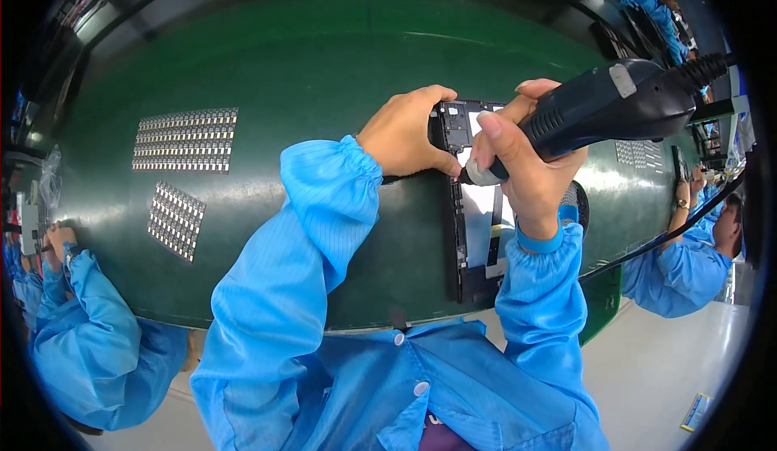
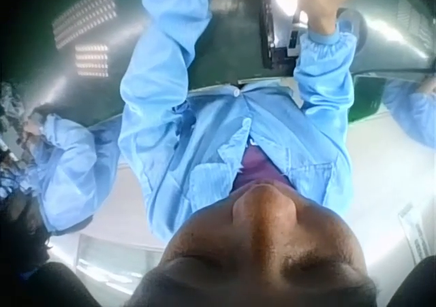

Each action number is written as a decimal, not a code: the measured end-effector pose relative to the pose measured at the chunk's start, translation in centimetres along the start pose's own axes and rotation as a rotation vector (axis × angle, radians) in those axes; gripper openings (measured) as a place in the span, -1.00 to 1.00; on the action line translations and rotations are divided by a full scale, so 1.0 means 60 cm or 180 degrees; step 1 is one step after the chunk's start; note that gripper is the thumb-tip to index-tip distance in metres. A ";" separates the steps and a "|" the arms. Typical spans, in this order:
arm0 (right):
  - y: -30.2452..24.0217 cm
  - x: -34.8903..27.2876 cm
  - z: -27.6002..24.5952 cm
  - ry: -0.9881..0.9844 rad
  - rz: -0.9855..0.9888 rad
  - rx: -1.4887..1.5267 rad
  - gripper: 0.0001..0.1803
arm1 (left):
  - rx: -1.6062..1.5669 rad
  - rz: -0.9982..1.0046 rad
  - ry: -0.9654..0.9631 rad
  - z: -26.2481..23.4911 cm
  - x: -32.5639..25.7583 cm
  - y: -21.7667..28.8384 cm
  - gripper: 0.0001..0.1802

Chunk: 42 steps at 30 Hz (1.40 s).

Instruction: The person installs screws into a tablet display assembly using an electric screwdriver.

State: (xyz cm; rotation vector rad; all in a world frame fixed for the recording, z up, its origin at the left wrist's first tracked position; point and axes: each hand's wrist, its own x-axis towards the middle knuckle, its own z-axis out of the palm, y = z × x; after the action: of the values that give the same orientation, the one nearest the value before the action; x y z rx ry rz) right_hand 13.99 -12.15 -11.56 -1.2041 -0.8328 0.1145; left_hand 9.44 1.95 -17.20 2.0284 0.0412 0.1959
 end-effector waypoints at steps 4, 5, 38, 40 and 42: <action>0.001 0.000 0.002 -0.0017 0.0032 0.0050 -0.64 | 0.0005 -0.0017 0.0022 0.002 0.001 -0.003 -0.18; 0.001 -0.001 0.001 -0.0045 0.0032 0.0019 -0.64 | -0.0004 -0.0022 0.0028 0.002 0.001 -0.002 -0.18; -0.035 -0.027 -0.254 0.1745 -0.0335 -0.0486 -0.68 | -0.0430 -0.0754 -0.0291 -0.002 0.012 0.033 -0.08; -0.029 -0.026 -0.255 0.1590 -0.0302 -0.0500 -0.69 | -0.0438 -0.0738 -0.0251 -0.002 0.011 0.032 -0.08; -0.028 -0.028 -0.255 0.1586 -0.0237 -0.0556 -0.70 | -0.0424 -0.0751 -0.0274 -0.001 0.010 0.035 -0.07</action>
State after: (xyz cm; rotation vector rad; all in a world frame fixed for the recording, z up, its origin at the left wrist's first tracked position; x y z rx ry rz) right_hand 21.73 -25.50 -12.60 -1.2888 -0.4534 -0.3152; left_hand 9.88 1.13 -15.26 1.8789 0.2072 -0.0368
